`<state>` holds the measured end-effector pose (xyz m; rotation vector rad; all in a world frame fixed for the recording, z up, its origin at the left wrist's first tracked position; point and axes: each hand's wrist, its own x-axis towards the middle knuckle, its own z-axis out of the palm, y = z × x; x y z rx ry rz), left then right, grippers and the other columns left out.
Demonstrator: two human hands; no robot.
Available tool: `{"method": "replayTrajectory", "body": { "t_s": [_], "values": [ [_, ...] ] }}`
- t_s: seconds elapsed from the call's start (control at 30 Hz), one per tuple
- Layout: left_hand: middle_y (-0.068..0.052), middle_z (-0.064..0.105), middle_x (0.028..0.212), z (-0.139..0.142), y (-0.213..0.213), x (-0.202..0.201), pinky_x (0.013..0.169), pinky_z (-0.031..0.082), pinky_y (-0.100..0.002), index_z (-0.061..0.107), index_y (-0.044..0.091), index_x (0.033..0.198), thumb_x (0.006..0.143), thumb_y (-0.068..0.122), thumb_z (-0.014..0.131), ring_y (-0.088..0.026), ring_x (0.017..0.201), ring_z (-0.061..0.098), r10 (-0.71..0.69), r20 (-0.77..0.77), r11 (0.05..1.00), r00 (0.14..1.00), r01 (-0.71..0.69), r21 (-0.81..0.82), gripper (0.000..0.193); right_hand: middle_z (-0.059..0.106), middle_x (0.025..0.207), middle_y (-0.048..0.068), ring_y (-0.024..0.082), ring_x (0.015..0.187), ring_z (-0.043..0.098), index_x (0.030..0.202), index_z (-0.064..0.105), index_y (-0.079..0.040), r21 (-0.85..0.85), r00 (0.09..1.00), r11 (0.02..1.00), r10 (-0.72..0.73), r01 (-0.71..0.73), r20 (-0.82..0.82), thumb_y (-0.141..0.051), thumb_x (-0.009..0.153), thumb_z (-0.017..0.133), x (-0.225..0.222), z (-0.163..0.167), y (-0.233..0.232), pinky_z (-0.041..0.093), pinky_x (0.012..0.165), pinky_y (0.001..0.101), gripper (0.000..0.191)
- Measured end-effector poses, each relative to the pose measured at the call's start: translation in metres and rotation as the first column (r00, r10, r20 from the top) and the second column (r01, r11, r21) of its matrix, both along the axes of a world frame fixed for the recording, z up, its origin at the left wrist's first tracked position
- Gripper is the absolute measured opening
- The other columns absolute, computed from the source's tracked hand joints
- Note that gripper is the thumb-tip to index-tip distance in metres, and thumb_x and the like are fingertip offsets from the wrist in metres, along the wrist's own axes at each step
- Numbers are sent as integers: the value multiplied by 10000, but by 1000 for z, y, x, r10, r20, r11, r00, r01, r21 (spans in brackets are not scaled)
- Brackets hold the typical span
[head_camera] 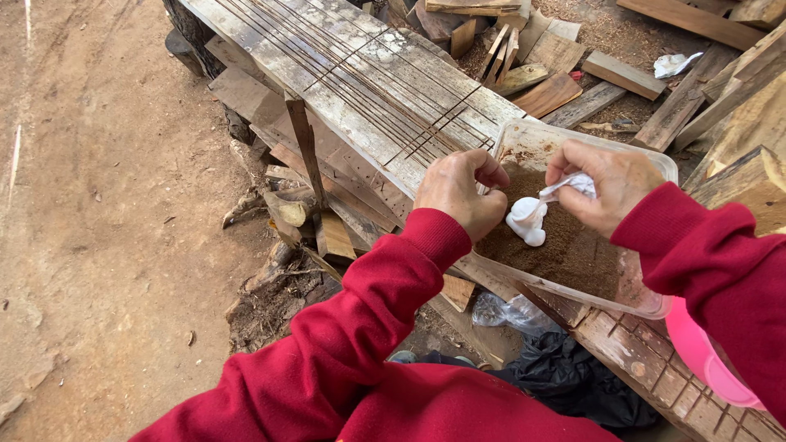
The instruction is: The person wipes a plastic container with a white cloth, then mixes and kneads a brown powder with liquid inside the container by hand, repeatedly pressing and turning the dampened material until it forms a moist mass.
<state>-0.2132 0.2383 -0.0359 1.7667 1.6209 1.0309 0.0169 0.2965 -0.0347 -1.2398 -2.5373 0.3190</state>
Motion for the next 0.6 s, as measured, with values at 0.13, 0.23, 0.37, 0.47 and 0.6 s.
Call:
{"method": "replayTrajectory", "body": {
  "t_s": [0.13, 0.23, 0.37, 0.47, 0.6],
  "values": [
    [-96, 775, 902, -2, -1, -4, 862, 569, -361, 768, 69, 882, 707, 94, 696, -240, 880, 746, -5, 16, 1000, 1000, 5, 0, 191, 771, 877, 29, 202, 802, 746, 962, 710, -141, -94, 999, 995, -22, 20, -23, -250, 822, 713, 2, 18, -1, 556, 744, 354, 177],
    [-97, 780, 897, -5, -5, -4, 850, 577, -352, 764, 68, 887, 715, 101, 689, -238, 863, 756, -1, 38, 1000, 999, 0, 11, 191, 783, 880, 40, 192, 786, 743, 952, 741, -139, -128, 995, 986, -103, 104, 10, -285, 823, 753, 2, 30, -6, 554, 749, 354, 196],
    [-100, 783, 898, -10, -9, -3, 843, 578, -353, 762, 72, 891, 718, 114, 690, -242, 870, 755, 7, 57, 1000, 998, -8, 16, 192, 783, 852, 67, 197, 769, 737, 1009, 766, -143, -210, 969, 946, -246, 247, 35, -220, 863, 714, 4, 40, -10, 566, 757, 356, 173],
    [-98, 770, 913, -11, -11, -3, 832, 578, -354, 754, 72, 895, 718, 119, 692, -239, 878, 749, 23, 63, 1000, 998, -23, 6, 193, 791, 897, 49, 147, 829, 748, 1009, 751, -113, -304, 973, 940, -199, 154, -121, -195, 855, 668, 8, 36, -10, 581, 796, 323, 193],
    [-106, 740, 919, -13, -13, -1, 812, 573, -365, 752, 77, 905, 726, 111, 682, -247, 883, 724, 39, 55, 999, 998, -38, -11, 196, 792, 950, 67, 167, 874, 741, 990, 752, -89, -284, 972, 930, -231, 231, 36, -172, 862, 725, 13, 12, -9, 577, 849, 351, 155]
  ]
}}
